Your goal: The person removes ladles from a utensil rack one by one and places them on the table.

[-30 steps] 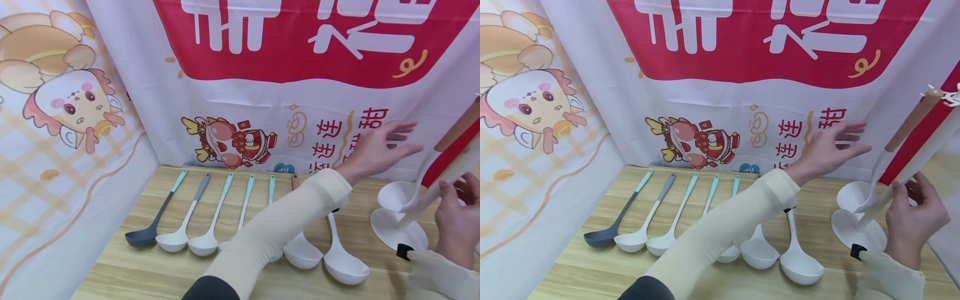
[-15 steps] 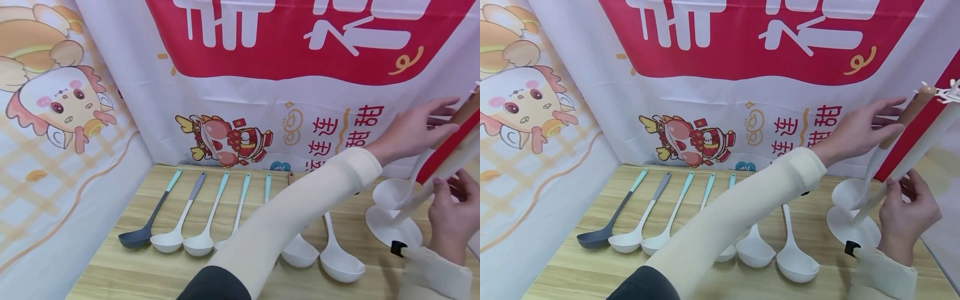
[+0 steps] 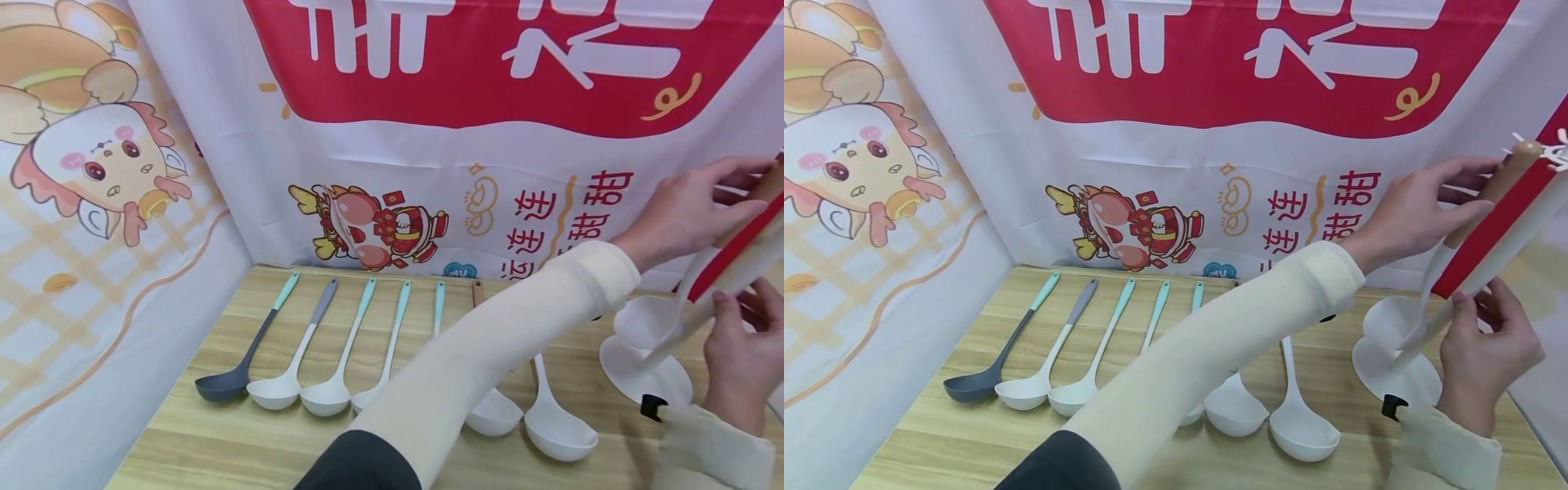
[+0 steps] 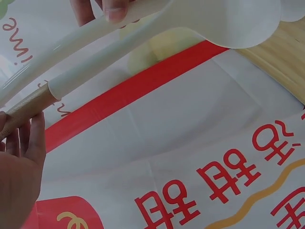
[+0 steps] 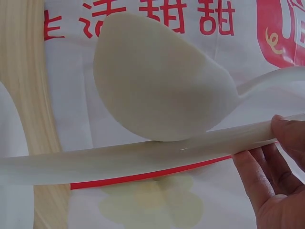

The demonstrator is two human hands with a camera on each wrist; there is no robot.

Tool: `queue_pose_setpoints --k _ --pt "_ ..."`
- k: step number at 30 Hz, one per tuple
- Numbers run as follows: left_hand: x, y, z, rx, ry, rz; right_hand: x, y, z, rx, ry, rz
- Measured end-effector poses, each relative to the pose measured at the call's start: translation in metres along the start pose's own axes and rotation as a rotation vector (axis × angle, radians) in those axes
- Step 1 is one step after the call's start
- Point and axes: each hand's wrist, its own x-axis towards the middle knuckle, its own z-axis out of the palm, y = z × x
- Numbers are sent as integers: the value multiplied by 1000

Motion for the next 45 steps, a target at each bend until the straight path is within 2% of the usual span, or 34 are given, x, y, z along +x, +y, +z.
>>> queue_pose_setpoints --k 8,13,20,26,31,36,40,45 --pt "-5 1 -4 32 9 31 -3 -1 -1 -6 1 3" --pt "-7 1 -9 36 41 48 -6 -3 -2 -11 6 -1" --pt "-8 -2 -15 40 76 47 -11 -8 -4 7 -13 51" --pt "-11 -10 -17 60 163 44 -13 -9 -3 -21 -20 36" --pt "-14 -23 -18 63 257 30 -11 -9 -2 -114 -12 -24" --pt "-16 -45 -21 20 337 32 -3 -10 -3 -186 -33 -109" --pt "-20 -66 -21 -24 418 -6 2 -8 -5 -219 -62 -171" --pt "-21 -88 -11 -76 512 -107 12 0 -12 -240 -63 -194"
